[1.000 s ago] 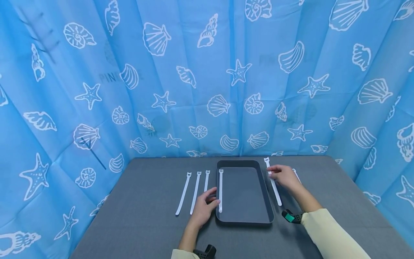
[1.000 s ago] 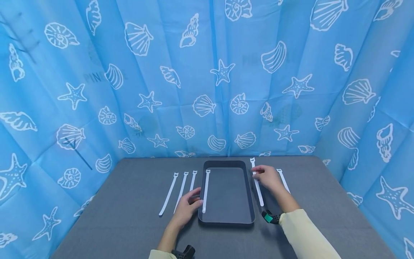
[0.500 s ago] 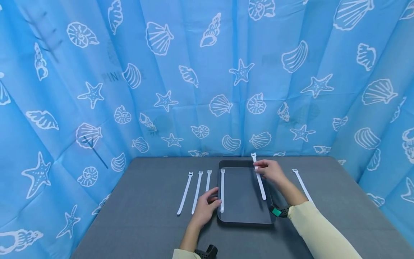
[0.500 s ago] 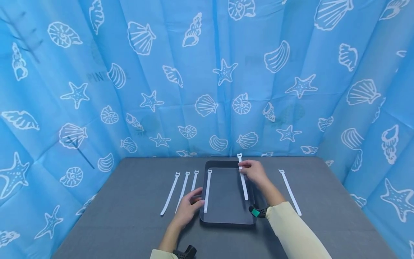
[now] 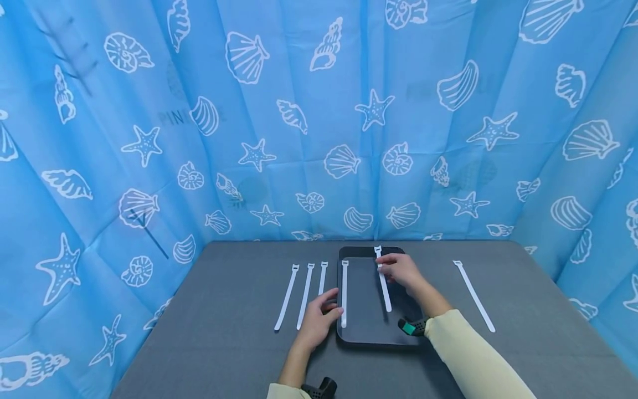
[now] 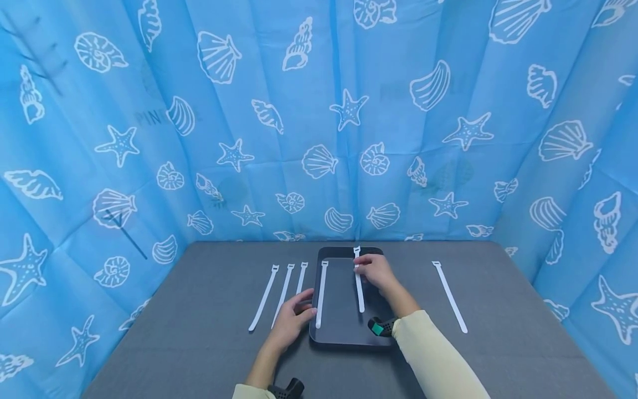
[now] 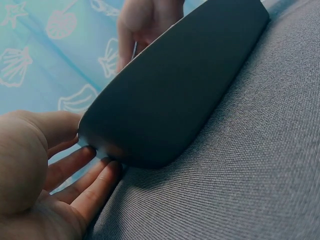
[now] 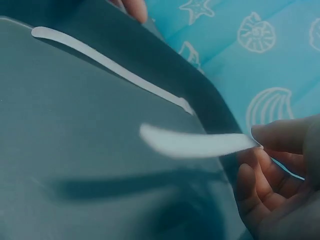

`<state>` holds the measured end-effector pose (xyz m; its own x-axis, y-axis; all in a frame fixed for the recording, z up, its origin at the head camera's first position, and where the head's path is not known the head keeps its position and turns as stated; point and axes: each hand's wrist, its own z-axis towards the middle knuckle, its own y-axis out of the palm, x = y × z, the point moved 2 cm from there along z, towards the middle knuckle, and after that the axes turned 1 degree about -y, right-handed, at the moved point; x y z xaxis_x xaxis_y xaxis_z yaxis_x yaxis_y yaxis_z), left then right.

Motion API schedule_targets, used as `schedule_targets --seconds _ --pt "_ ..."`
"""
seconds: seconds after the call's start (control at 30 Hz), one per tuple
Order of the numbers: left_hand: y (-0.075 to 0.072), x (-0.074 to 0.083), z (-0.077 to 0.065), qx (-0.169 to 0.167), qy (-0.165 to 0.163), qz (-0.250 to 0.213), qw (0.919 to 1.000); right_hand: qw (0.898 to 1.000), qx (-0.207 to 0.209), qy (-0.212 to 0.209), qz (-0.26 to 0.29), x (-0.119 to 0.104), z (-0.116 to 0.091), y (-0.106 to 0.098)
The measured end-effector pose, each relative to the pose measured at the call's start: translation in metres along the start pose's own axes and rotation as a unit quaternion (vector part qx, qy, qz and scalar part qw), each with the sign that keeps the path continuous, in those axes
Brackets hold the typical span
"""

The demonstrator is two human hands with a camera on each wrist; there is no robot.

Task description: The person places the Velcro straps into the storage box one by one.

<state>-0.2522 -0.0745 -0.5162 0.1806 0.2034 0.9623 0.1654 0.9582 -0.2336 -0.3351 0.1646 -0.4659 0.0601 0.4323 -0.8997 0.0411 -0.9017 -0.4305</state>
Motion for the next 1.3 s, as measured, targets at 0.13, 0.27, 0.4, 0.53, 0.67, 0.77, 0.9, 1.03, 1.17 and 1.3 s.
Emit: schedule_targets --seconds 0.13,0.27,0.4,0.53,0.67,0.77,0.9,1.03,1.17,1.3 --pt "-0.001 0.019 -0.007 0.003 0.010 0.004 0.9999 1.000 -0.011 0.003 0.001 0.003 0.004 0.009" --pt "-0.001 0.020 -0.008 0.006 0.009 0.006 0.9999 1.000 -0.019 0.013 -0.001 0.009 0.008 0.017" --pt "0.001 0.005 -0.002 0.004 -0.001 0.004 1.0000 0.999 -0.025 0.022 -0.010 0.012 0.008 0.023" --pt "0.002 -0.006 0.002 0.005 -0.005 0.012 0.9999 0.999 -0.031 0.020 -0.026 0.013 0.007 0.026" --pt "0.001 -0.009 0.003 0.005 -0.005 0.011 0.9999 0.998 -0.043 0.010 -0.033 0.011 0.007 0.028" --pt "0.001 -0.009 0.003 0.004 -0.007 0.002 1.0000 0.998 -0.052 0.008 -0.035 0.012 0.008 0.028" --pt "0.000 -0.007 0.001 0.003 -0.004 0.002 1.0000 0.998 -0.058 0.014 -0.037 0.012 0.009 0.027" --pt "-0.001 -0.005 0.000 0.002 0.003 0.005 1.0000 0.997 -0.063 0.014 -0.042 0.011 0.010 0.026" --pt "-0.002 -0.006 0.000 0.002 0.008 0.011 0.9999 0.996 -0.067 0.009 -0.056 0.012 0.012 0.025" --pt "-0.001 -0.006 0.000 0.003 0.002 0.017 0.9998 0.995 -0.062 -0.002 -0.083 0.013 0.016 0.024"
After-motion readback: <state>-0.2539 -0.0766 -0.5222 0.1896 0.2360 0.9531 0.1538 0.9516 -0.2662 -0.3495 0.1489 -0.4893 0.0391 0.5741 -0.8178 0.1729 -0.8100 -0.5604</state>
